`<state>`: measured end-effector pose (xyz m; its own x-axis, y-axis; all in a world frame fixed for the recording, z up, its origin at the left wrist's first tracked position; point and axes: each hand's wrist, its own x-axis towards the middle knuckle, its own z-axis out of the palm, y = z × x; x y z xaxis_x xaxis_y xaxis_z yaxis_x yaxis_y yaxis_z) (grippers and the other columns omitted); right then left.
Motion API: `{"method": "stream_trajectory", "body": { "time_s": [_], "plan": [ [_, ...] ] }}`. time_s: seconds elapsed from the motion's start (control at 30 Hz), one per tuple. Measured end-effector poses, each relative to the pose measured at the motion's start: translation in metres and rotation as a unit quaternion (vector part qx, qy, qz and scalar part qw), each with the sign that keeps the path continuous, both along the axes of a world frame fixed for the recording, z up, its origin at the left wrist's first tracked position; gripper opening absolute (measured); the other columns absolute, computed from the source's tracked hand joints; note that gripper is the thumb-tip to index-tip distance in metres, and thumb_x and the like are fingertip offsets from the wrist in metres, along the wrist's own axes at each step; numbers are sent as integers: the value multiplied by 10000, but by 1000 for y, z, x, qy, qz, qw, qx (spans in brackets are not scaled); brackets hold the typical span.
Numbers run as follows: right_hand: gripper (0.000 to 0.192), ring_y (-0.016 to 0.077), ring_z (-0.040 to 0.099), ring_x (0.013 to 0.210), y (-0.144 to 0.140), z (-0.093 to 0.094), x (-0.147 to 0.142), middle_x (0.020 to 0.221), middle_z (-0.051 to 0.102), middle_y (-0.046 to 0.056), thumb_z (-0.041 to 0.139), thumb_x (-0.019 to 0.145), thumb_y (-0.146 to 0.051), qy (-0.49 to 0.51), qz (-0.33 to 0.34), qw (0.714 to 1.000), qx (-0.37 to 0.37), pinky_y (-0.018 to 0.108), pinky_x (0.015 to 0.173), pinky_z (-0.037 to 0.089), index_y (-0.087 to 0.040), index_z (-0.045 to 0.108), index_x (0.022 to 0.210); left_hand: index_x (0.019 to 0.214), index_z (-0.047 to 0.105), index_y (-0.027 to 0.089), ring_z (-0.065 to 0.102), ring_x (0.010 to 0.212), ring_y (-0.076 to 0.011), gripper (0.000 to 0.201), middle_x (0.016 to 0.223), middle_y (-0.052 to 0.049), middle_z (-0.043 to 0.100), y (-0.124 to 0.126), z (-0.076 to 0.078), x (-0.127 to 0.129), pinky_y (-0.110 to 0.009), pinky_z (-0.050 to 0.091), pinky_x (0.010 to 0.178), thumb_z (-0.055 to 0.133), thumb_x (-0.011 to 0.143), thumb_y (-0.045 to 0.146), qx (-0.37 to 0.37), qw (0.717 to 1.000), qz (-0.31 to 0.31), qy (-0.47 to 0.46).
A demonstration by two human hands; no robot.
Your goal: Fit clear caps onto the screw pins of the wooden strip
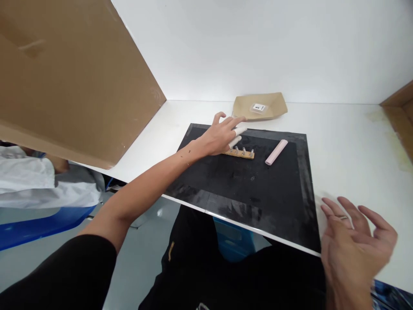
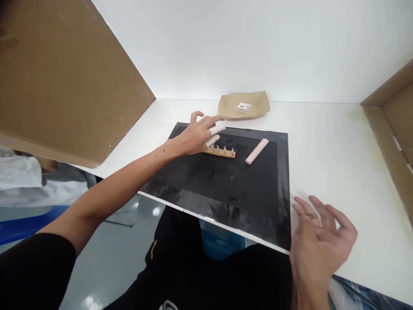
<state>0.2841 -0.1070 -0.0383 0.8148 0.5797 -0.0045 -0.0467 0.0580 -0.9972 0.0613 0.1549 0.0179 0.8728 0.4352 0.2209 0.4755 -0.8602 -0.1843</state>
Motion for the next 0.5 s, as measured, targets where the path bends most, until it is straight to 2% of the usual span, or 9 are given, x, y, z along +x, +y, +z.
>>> {"method": "stream_trajectory", "body": {
  "time_s": [0.1,0.2,0.4,0.5],
  "plan": [
    [453,256,639,1243,-4,0,-4,1318,650,96,795,833,-247,-33,52,998,6,451,1137,504,-414,579,1194,1377,520,201,533,1312,-299,381,1574,-140,440,-8,3,12,-513,221,1100,343,1042,245,-47,999,-12,10],
    [470,233,681,1173,-7,-1,-4,1248,688,108,762,876,-291,-20,84,996,-37,421,1131,508,-412,550,1277,1379,522,210,543,1306,-280,374,1551,-139,472,-15,1,20,-495,214,1098,376,1057,331,-109,994,10,-4],
    [678,271,749,1014,-7,-18,1,1096,762,89,858,758,-393,-7,82,996,-28,543,1075,524,-275,544,1348,1285,612,233,523,1340,-262,336,1501,-108,537,-20,-7,24,-460,176,1125,528,1010,407,-177,984,10,-18],
    [686,239,752,1009,-6,-21,1,1067,773,62,863,758,-393,7,84,995,-55,479,1067,536,-273,546,1355,1263,635,220,539,1317,-269,368,1492,-114,544,-15,-8,19,-461,159,1126,616,959,427,-193,981,9,-16]
  ]
}}
